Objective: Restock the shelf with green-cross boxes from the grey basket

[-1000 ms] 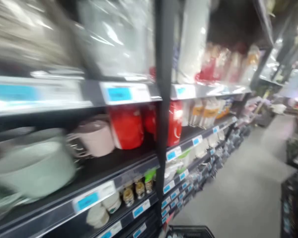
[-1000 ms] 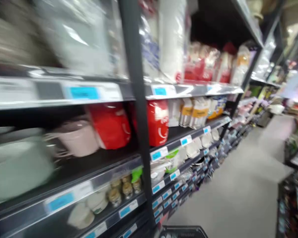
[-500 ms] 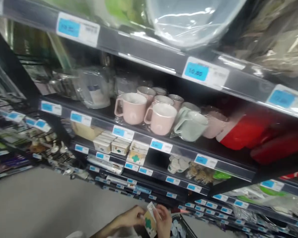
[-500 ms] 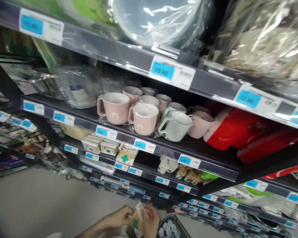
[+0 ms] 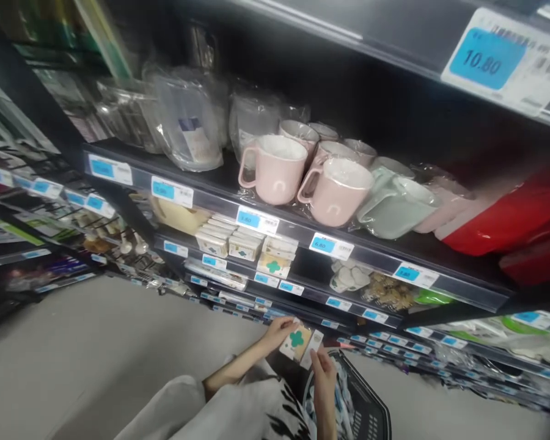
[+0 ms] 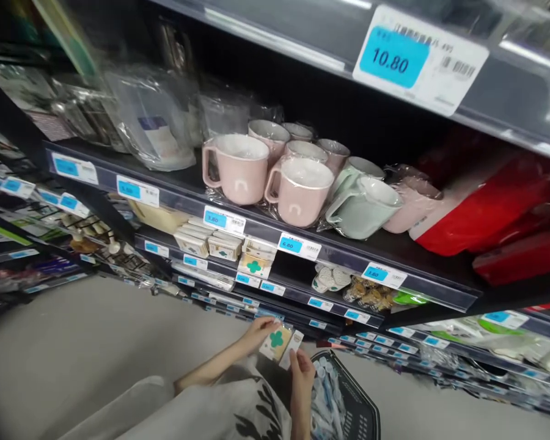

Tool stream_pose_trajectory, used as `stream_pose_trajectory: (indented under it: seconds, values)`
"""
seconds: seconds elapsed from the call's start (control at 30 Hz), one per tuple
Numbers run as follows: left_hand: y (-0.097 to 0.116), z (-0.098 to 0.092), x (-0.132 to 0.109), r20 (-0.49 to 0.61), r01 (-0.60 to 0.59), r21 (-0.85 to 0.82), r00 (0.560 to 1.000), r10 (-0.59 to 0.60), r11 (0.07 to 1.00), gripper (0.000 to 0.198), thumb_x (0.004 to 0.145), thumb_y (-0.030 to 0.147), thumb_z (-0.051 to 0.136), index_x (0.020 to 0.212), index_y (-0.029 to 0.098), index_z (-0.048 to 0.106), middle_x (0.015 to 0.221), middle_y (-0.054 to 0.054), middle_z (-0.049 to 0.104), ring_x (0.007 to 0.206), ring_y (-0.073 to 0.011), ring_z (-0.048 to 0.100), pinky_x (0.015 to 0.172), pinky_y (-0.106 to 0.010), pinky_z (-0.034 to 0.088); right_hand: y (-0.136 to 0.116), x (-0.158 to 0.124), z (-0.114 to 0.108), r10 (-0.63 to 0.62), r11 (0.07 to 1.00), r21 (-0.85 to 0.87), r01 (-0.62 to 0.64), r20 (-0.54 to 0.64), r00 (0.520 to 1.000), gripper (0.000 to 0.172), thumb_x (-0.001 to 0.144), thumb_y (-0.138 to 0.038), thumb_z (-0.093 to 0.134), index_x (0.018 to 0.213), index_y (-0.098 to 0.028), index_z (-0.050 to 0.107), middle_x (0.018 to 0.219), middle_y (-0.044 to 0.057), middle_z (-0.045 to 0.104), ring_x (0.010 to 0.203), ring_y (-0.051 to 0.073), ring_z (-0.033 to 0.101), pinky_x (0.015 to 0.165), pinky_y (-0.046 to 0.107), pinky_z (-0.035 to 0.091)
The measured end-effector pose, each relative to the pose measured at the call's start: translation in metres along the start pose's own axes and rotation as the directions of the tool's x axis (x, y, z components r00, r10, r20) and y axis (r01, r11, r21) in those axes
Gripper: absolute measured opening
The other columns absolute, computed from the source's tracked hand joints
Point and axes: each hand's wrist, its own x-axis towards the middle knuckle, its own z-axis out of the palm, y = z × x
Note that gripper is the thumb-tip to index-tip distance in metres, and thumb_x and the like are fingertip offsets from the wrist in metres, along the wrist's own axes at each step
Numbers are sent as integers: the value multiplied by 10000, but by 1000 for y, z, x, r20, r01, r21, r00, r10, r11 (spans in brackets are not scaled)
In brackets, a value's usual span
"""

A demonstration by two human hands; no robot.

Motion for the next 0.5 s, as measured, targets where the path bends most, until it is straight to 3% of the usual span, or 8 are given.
stream_pose_trajectory:
  seconds: [0.1,0.23,0.37,0.43,0.5]
  values:
    - [4,6,-1,-2,71,-156,997,-72,985,502,711,634,762,818,144,768,724,-17,640,702,-162,535,685,-279,392,-2,-6,2,33,999,24,-33,3,999,186,670,-508,804,683,-325,777,636,-7,715,636,293,711,578,409,574]
    - [5,11,-8,-50,60,-289,996,-78,956,482,708,595,800,907,156,817,861,-52,704,802,-198,604,755,-309,456,5,-6,2,58,997,45,-58,16,998,210,664,-497,842,813,-359,788,827,-10,785,759,281,736,605,375,570]
    - [8,11,-10,-200,-150,-147,973,119,978,459,830,592,725,1003,179,829,866,-43,621,806,-174,569,726,-289,452,17,0,-1,175,983,72,-170,-71,982,298,662,-582,844,839,-351,781,892,-1,800,716,237,739,610,345,575]
    - [10,10,-10,-238,-288,-13,931,277,958,415,881,566,692,1033,204,829,847,-33,568,779,-159,545,701,-282,444,18,1,-2,235,967,101,-232,-17,972,363,694,-650,803,875,-336,786,979,29,812,773,253,760,650,361,595]
    - [9,9,-10,-203,-447,119,863,462,887,328,922,507,671,1031,242,831,837,-28,542,774,-154,537,702,-285,450,15,1,-2,260,949,158,-274,103,960,451,739,-717,735,948,-321,788,1061,67,810,873,285,772,702,390,610]
